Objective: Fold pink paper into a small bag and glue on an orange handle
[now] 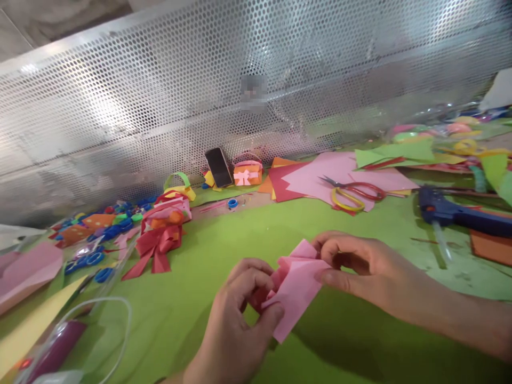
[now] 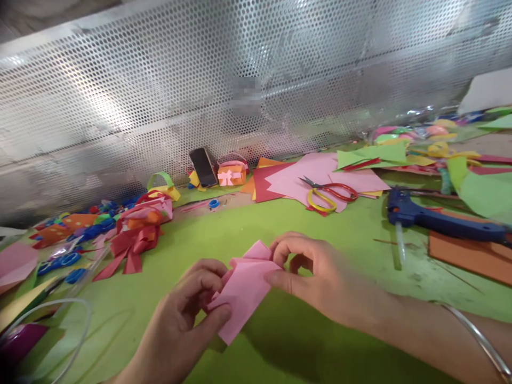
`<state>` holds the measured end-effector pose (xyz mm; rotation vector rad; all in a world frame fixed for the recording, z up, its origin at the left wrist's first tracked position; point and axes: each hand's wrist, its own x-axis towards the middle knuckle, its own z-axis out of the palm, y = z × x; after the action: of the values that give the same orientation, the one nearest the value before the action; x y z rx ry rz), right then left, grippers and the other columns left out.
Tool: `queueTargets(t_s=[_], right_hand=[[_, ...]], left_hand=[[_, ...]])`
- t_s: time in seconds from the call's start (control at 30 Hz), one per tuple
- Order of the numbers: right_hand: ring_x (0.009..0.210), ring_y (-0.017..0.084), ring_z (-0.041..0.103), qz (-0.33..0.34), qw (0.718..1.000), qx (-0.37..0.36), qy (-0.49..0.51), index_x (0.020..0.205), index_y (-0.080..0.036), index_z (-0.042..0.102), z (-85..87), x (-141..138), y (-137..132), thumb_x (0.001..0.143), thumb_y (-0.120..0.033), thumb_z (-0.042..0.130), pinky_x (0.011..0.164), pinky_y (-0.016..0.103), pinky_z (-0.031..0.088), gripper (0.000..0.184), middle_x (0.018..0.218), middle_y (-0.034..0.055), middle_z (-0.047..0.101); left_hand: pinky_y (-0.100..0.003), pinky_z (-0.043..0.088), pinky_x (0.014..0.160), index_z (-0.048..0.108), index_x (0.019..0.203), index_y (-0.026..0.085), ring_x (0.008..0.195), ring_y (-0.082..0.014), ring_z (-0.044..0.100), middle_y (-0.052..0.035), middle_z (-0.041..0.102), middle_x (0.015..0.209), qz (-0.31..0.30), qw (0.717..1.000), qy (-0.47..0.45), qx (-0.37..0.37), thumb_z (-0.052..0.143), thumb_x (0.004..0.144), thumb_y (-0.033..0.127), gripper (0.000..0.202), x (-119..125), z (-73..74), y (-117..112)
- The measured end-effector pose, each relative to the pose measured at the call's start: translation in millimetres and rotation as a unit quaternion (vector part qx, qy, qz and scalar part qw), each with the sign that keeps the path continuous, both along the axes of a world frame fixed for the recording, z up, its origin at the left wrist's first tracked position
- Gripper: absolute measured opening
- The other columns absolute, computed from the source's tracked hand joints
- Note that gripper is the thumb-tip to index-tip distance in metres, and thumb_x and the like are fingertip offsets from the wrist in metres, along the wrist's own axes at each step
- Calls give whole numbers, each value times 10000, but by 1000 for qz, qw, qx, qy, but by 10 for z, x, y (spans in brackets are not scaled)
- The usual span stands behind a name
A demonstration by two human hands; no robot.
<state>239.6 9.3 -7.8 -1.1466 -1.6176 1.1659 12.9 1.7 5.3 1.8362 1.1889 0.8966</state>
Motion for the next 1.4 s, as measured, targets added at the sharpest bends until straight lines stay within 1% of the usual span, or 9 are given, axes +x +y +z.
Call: queueTargets(t_s=[0.17,0.4,0.53,0.8,0.93,1.1,1.23,1.3,1.4], right_hand=[[802,155,596,-3,1000,-9,13,712,-223,496,-3,-18,-15,846,-424,642,718,267,475,283,876,-3,636],[1132,233,590,-23,1000,19,3,728,-239,600,-35,-28,-25,822,-490,664,900,294,497,276,994,38,695],[1007,182,635,-2,1000,25,-6,718,-239,574,-26,-48,-71,886,-467,603,823,237,508,285,908,11,696],[681,137,630,-66,995,64,-36,720,-240,542,-19,-98,-76,835,-366,636,608,227,513,194,750,-12,672],[679,147,648,-75,996,49,-25,728,-238,558,8,-115,-78,814,-342,642,587,230,516,160,728,-5,677],[677,139,651,-73,996,44,-11,737,-237,565,8,-96,-86,815,-326,647,589,211,520,144,707,-8,669],[609,125,631,-102,992,55,51,743,-233,557,4,-38,-33,786,-355,700,517,200,508,194,729,-6,684],[649,146,660,-97,991,62,73,719,-226,557,0,-4,13,783,-392,715,557,224,539,238,774,20,710],[840,206,713,-61,994,80,40,681,-220,579,-27,28,73,833,-450,651,726,302,580,286,989,89,747]], left_hand=[[-193,473,617,579,740,194,698,-92,559,-13,590,931,-24,997,24,72,637,750,84,124,-20,19,-16],[-154,469,595,637,743,184,689,-83,578,-9,615,871,-32,985,26,169,702,733,61,139,7,-1,3],[-163,489,679,653,841,203,755,-92,614,8,633,855,-20,986,15,165,686,719,15,226,47,-21,-13],[-221,506,658,644,1009,224,732,-127,627,13,656,822,22,999,-29,10,647,697,102,336,91,-80,-47],[-231,499,641,683,974,194,694,-127,598,-12,656,790,-11,1000,-6,-8,605,768,175,221,119,-31,-36],[-258,503,706,698,1017,210,736,-141,597,-26,662,841,-39,999,1,-12,654,796,220,226,92,-22,-54],[-297,525,832,538,1291,235,995,-215,628,-87,656,1162,-44,989,-114,-77,748,746,522,651,-4,-50,-71],[-294,539,827,481,1358,212,1030,-219,638,-113,657,1211,-42,980,-133,-143,611,847,576,641,-32,-41,-52],[-289,558,802,577,1276,148,995,-221,669,-129,702,1156,-28,974,-112,-193,489,927,555,544,-34,-10,-4]])
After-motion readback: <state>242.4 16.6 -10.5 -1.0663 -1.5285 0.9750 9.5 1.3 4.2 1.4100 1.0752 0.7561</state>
